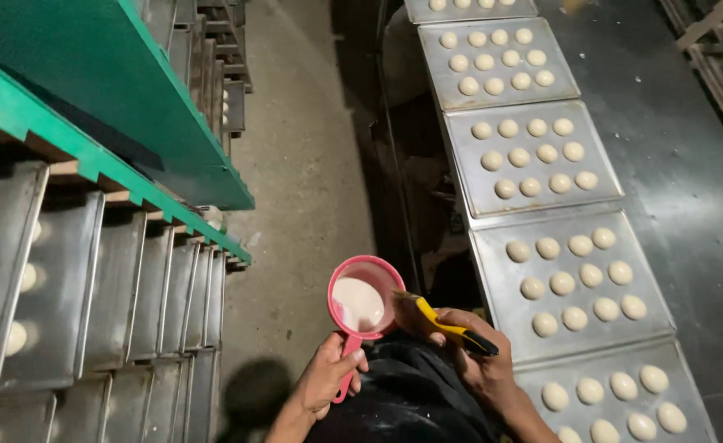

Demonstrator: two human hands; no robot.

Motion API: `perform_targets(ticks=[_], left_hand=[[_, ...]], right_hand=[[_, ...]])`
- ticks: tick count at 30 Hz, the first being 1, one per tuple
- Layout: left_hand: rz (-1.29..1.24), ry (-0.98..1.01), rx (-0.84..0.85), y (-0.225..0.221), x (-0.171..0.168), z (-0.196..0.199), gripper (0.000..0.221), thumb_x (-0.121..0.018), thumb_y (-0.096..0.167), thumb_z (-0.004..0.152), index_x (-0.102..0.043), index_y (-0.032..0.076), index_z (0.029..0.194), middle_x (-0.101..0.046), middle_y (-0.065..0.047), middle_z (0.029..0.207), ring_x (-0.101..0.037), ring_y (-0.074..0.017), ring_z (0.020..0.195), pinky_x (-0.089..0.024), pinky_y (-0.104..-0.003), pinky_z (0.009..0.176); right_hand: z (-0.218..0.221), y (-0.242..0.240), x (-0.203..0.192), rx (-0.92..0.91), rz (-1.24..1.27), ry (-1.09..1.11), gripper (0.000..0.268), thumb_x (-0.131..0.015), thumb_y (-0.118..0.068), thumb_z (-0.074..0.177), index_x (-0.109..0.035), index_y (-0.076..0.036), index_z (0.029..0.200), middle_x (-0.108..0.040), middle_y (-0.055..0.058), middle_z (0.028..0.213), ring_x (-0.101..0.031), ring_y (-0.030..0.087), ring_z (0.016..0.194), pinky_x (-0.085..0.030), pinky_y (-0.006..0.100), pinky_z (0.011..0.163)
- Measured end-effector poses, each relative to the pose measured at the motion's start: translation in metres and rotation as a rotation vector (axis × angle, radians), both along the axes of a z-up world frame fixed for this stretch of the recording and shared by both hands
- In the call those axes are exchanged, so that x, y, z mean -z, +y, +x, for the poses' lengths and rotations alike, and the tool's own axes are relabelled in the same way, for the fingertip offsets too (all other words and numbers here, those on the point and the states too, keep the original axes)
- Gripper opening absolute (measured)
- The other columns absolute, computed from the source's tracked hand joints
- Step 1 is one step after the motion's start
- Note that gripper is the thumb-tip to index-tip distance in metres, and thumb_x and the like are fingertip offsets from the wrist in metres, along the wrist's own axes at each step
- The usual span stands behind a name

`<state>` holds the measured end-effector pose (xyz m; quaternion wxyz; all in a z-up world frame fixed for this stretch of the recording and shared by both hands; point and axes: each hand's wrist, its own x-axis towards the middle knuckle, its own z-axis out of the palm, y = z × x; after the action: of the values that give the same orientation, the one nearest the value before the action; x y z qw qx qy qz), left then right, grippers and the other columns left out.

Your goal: The recorder uses a brush to apply a liquid glaze from a pink bowl onto small round pieces of dough on baking trays.

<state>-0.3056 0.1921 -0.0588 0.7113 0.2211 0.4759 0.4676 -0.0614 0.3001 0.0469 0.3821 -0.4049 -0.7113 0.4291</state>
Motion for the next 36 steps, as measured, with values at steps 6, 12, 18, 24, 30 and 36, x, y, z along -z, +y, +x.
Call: perform_targets(ticks=[6, 12, 18, 24, 30, 36], left_hand=[[-0.152, 0.042, -0.086, 0.077, -0.001, -0.037, 0.027, -0.06, 0.024, 0.099, -0.056, 0.005, 0.118, -0.064, -0.005, 0.08, -0.051, -0.0088, 0.047, -0.039, -0.023, 0.039], [-0.167, 0.145, -0.131, 0.186, 0.009, -0.088, 0.026, -0.065, 0.025, 0.098, -0.057, 0.004, 0.111, -0.06, -0.003, 0.07, -0.044, -0.0078, 0.039, -0.032, -0.025, 0.034], [-0.159, 0.181, -0.154, 0.304, -0.009, -0.132, 0.023, -0.068, 0.021, 0.095, -0.061, 0.007, 0.112, -0.058, -0.003, 0.067, -0.043, -0.0083, 0.037, -0.032, -0.025, 0.034], [-0.066, 0.272, -0.166, 0.4, -0.018, -0.168, 0.025, -0.069, 0.024, 0.097, -0.06, 0.004, 0.108, -0.058, -0.003, 0.066, -0.043, -0.0088, 0.036, -0.032, -0.026, 0.032], [-0.007, 0.215, -0.082, 0.489, 0.009, -0.211, 0.026, -0.069, 0.023, 0.096, -0.06, 0.006, 0.114, -0.058, -0.002, 0.065, -0.047, -0.0088, 0.039, -0.036, -0.025, 0.036], [-0.019, 0.247, 0.037, 0.609, 0.062, -0.281, 0.034, -0.07, 0.021, 0.091, -0.06, 0.011, 0.121, -0.056, -0.001, 0.063, -0.046, -0.0083, 0.042, -0.036, -0.026, 0.039]], right_hand=[[-0.047, 0.088, 0.007, -0.009, 0.016, -0.021, 0.026, -0.077, -0.014, 0.089, -0.07, 0.0, 0.111, -0.076, 0.013, 0.112, -0.074, 0.02, 0.1, -0.058, 0.03, 0.089], [-0.106, 0.218, 0.027, -0.06, -0.068, 0.085, 0.028, -0.078, -0.011, 0.089, -0.07, 0.002, 0.113, -0.074, 0.016, 0.115, -0.071, 0.021, 0.103, -0.055, 0.031, 0.091], [-0.164, 0.346, 0.0, -0.252, 0.225, 0.072, 0.024, -0.077, -0.006, 0.089, -0.07, -0.001, 0.111, -0.077, 0.014, 0.11, -0.078, 0.027, 0.107, -0.06, 0.034, 0.093], [-0.208, 0.439, -0.008, -0.424, 0.432, 0.002, 0.039, -0.071, 0.002, 0.071, -0.069, -0.002, 0.11, -0.074, 0.016, 0.118, -0.075, 0.033, 0.11, -0.059, 0.039, 0.096], [-0.258, 0.519, -0.001, -0.384, 0.395, -0.087, 0.042, -0.08, -0.001, 0.072, -0.07, -0.003, 0.113, -0.074, 0.016, 0.119, -0.074, 0.033, 0.11, -0.06, 0.04, 0.092], [-0.322, 0.625, 0.012, -0.335, 0.495, -0.149, 0.028, -0.075, 0.003, 0.075, -0.068, -0.003, 0.102, -0.073, 0.012, 0.103, -0.075, 0.033, 0.105, -0.062, 0.041, 0.089]])
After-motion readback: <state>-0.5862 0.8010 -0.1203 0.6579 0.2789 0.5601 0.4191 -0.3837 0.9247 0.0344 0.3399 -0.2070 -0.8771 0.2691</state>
